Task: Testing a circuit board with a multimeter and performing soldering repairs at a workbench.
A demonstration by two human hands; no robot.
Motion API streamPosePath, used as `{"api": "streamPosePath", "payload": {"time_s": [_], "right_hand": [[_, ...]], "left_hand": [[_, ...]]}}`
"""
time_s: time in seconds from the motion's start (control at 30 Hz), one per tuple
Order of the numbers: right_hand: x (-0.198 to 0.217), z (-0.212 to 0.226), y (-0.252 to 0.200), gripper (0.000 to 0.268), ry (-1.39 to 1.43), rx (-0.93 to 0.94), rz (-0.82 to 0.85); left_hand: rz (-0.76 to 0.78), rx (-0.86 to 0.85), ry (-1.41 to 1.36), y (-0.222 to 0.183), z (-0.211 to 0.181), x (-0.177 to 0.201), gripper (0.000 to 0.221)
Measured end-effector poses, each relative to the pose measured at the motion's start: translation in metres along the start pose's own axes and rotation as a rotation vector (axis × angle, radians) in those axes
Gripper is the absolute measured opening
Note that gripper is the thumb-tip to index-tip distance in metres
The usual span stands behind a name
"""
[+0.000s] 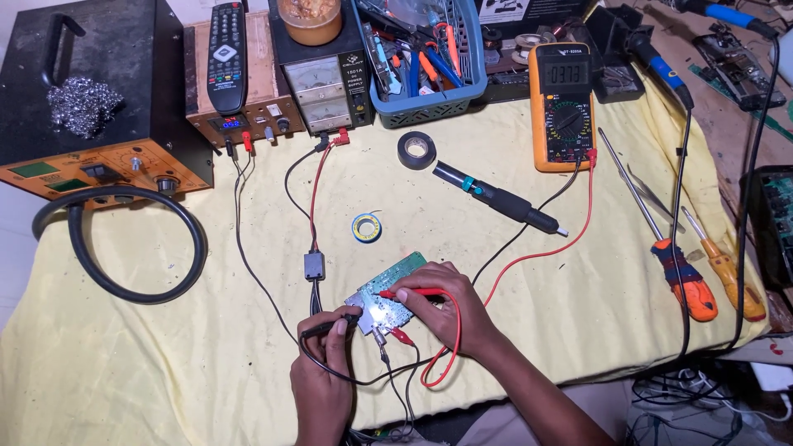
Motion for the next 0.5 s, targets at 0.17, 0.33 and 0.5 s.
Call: {"api": "streamPosePath", "payload": {"time_s": [0.17, 0.33, 0.5], "right_hand": [[0.0004, 0.0003, 0.0000, 0.016, -0.002, 0.011, 0.000], [0.0004, 0.0020, 0.0007, 0.018, 0.009, 0.002, 0.006], [0.0004, 0.0004, -0.0007, 0.018, 0.004, -0.005, 0.004]], "left_hand": [[-0.002, -0.002, -0.010, -0.0008, -0.0019, 0.0006, 0.021], [0.000, -0.022, -0.007, -0.0006, -0.0023, 0.0008, 0.021], [0.002, -0.028, -0.010, -0.0015, -0.0038, 0.0005, 0.020]]}}
Point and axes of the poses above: each hand's wrist, its own y-axis towards the middle knuckle, its own x-axis out of the back of the hand, z = x × y, the point moved 9 cm from there along y, towards the middle knuckle, and after that the axes turned 12 degrees about x, right-handed, at the moved point
